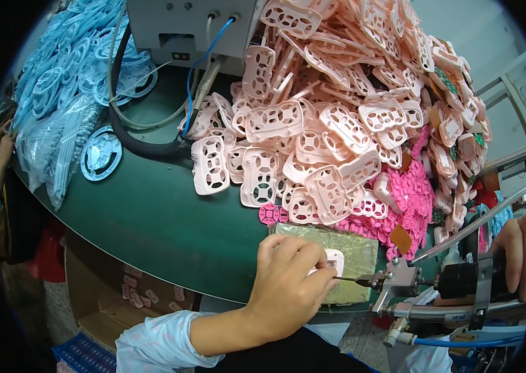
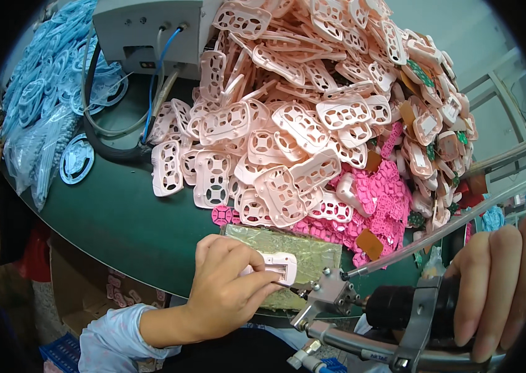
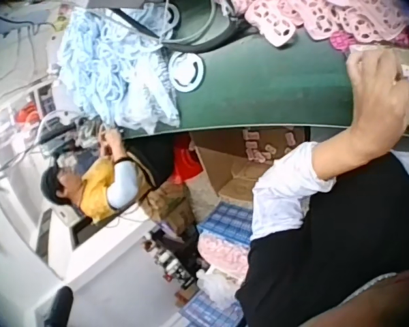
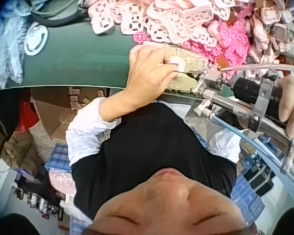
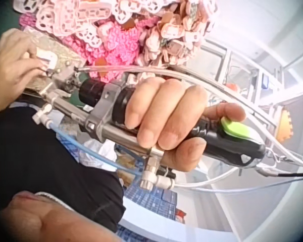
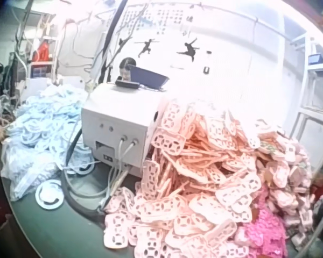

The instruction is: The person assembles small electronic devices by inserting green circuit boards into pink plastic housings. They place the assembled units into a handheld tool to secure the components, then set the finished items aside. The process is repeated multiple times with a steady rhythm.

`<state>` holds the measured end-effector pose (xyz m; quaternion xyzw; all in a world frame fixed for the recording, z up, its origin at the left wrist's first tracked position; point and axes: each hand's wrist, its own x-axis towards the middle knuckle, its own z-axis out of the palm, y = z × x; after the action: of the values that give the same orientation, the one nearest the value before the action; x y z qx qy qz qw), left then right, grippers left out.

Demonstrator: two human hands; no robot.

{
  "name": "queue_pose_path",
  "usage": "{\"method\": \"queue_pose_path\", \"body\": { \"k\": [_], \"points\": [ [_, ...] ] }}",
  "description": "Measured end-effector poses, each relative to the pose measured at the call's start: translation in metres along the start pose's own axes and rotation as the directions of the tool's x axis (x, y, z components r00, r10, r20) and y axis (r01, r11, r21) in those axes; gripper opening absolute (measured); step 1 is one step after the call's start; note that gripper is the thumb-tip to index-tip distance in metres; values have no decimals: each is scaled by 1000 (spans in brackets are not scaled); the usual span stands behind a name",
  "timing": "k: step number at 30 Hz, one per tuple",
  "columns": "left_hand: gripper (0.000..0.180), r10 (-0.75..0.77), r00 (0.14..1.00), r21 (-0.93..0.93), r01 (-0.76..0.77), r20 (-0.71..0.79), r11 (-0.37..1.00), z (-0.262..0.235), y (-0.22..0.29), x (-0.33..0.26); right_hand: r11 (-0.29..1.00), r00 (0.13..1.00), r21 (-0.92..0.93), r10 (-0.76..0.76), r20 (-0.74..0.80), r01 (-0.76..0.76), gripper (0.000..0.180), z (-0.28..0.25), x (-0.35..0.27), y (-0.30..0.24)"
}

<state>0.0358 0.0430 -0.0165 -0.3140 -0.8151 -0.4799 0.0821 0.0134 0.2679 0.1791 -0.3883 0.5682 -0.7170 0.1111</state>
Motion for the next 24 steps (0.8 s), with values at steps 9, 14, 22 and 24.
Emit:
{"method": "queue_pose_path", "body": {
  "k": [9,14,22,24],
  "points": [
    [51,12,969,-44,-1,245,999,7,-27,-6,963,937,-269,-82,-339,-13,35,39,-32,9],
    [50,-11,957,-37,23,289,999,0,-28,-5,901,824,-382,-49,-564,-207,18,55,-41,22],
    [50,8,954,-48,7,301,999,1,-25,-2,909,845,-372,-42,-533,-190,18,58,-43,28],
    [49,-8,953,-43,22,304,999,1,-27,-2,926,832,-360,-111,-544,-111,20,61,-39,37]
  ]
}}
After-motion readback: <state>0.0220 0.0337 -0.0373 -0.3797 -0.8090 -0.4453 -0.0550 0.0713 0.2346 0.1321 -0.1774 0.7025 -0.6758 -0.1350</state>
